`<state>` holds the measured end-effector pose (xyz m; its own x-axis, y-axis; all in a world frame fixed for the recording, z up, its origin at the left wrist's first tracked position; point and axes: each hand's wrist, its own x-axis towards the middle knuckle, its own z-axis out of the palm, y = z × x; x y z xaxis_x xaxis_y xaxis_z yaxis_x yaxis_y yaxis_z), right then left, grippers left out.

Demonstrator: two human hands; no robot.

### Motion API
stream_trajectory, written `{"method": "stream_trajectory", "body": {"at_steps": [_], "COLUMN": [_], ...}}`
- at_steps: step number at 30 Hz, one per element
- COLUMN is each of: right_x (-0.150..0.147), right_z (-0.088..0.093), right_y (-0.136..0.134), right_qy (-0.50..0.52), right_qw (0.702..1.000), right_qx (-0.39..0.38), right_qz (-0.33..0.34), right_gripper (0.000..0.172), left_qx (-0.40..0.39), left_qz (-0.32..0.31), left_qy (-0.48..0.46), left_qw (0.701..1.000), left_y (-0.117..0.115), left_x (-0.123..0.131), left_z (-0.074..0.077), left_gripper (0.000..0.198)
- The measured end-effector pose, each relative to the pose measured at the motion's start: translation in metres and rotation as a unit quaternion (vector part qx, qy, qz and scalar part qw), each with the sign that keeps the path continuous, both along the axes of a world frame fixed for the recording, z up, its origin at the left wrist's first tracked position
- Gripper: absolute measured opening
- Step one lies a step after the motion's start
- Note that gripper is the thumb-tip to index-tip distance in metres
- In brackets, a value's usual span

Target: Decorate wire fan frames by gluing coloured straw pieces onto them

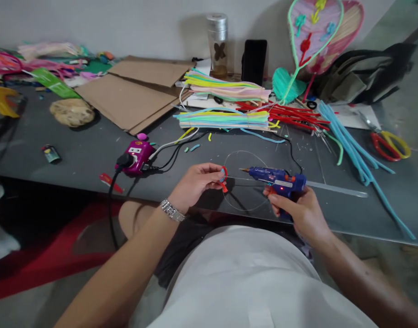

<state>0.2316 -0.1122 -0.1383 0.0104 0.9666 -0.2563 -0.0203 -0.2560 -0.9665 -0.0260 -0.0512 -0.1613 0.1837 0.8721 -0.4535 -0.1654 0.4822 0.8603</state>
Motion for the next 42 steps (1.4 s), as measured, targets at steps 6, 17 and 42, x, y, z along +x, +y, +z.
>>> {"method": "stream_trajectory", "body": {"at_steps": [6,17,42], "right_x": [0.0,-0.022,-0.022], "right_z": [0.016,-0.013,-0.023], "right_y": [-0.002,0.003,0.007], "right_qy": [0.012,-0.229,-0.345], "right_qw": [0.995,0.963,0.884], "right_qx": [0.018,0.11,0.268], "right_qz": [0.093,0.09,0.169], "right_gripper": [0.03,0.032,0.016], "left_qx": [-0.015,-0.001,0.004], "left_qz": [-0.002,-0.004,0.011], "left_qy": [-0.004,-0.005,-0.012], "left_qw": [1.0,1.0,1.0], "left_y": [0.001,-0.002,-0.002], "left_x": [-0.001,0.002,0.005], "left_z": [0.001,0.001,0.004], "left_gripper": [0.037,0.039,0.031]}}
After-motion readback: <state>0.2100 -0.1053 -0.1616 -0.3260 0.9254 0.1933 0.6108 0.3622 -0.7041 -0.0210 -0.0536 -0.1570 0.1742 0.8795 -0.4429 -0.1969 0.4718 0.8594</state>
